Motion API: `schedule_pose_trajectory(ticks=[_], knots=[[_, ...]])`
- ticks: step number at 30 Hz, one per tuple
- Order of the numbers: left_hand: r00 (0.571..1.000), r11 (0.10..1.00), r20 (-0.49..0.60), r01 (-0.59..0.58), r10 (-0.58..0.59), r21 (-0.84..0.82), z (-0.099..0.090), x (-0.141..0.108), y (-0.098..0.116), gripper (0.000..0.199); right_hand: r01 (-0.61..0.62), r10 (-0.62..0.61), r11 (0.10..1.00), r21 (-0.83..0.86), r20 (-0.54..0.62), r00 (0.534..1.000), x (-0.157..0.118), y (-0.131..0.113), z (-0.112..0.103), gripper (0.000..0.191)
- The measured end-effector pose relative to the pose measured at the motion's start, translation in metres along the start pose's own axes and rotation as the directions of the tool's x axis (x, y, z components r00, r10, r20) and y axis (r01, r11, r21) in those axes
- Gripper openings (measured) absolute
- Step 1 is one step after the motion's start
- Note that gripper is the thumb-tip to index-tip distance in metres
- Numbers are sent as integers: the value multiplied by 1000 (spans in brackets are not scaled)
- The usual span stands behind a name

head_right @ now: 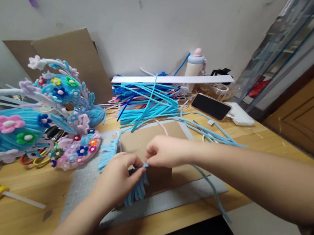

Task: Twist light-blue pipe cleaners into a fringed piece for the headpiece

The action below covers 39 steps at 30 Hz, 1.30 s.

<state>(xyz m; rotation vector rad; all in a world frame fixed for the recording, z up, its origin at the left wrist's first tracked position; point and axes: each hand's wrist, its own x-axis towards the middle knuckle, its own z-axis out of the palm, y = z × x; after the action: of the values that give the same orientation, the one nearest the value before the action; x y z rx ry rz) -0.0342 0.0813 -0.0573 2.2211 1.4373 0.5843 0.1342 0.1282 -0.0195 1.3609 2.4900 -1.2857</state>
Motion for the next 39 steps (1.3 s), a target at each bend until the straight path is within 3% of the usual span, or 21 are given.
schedule_pose_trajectory(ticks=[2, 4, 6, 10, 12, 15, 18, 21, 26, 35, 39], knots=[[1000, 1000, -5, -5, 5, 10, 0, 1, 1, 8, -88, 74, 974, 208, 74, 994, 3, -5, -4, 18], [1000, 1000, -10, -4, 4, 13, -1, 2, 0, 8, -53, 48, 954, 295, 26, 999, 4, -11, -1, 23], [1000, 1000, -6, -1, 1, 13, -2, 3, 0, 8, 67, -44, 966, 248, -99, 994, 1, -14, 7, 22], [999, 999, 9, 39, -39, 1, -2, 3, -1, 11, 239, -199, 967, 90, -317, 927, -12, -12, 27, 16], [998, 998, 2, 70, -70, -10, -2, 2, -1, 12, 232, -172, 965, 120, -375, 911, -17, -7, 36, 13], [993, 992, -20, 120, -120, -37, -2, 1, -1, 14, 188, -44, 933, 307, -420, 906, -20, 4, 53, 7], [979, 977, -38, 198, -201, -80, -3, 1, 0, 16, 116, 109, 804, 583, -335, 936, -18, 15, 71, 2], [965, 953, -19, 255, -261, -164, -5, 1, 0, 18, 62, 179, 690, 722, -253, 951, -15, 22, 85, 12], [944, 855, 93, 326, -316, -403, -9, 3, -1, 23, 106, 207, 636, 765, -301, 931, -14, 24, 87, 20], [895, 665, 20, 346, -446, -661, -18, 6, -2, 23, 51, 214, 521, 852, -189, 958, -12, 28, 96, 29], [909, 629, 11, 298, -417, -718, -23, 7, -7, 23, 36, 163, 426, 904, -116, 980, -15, 30, 95, 29]])
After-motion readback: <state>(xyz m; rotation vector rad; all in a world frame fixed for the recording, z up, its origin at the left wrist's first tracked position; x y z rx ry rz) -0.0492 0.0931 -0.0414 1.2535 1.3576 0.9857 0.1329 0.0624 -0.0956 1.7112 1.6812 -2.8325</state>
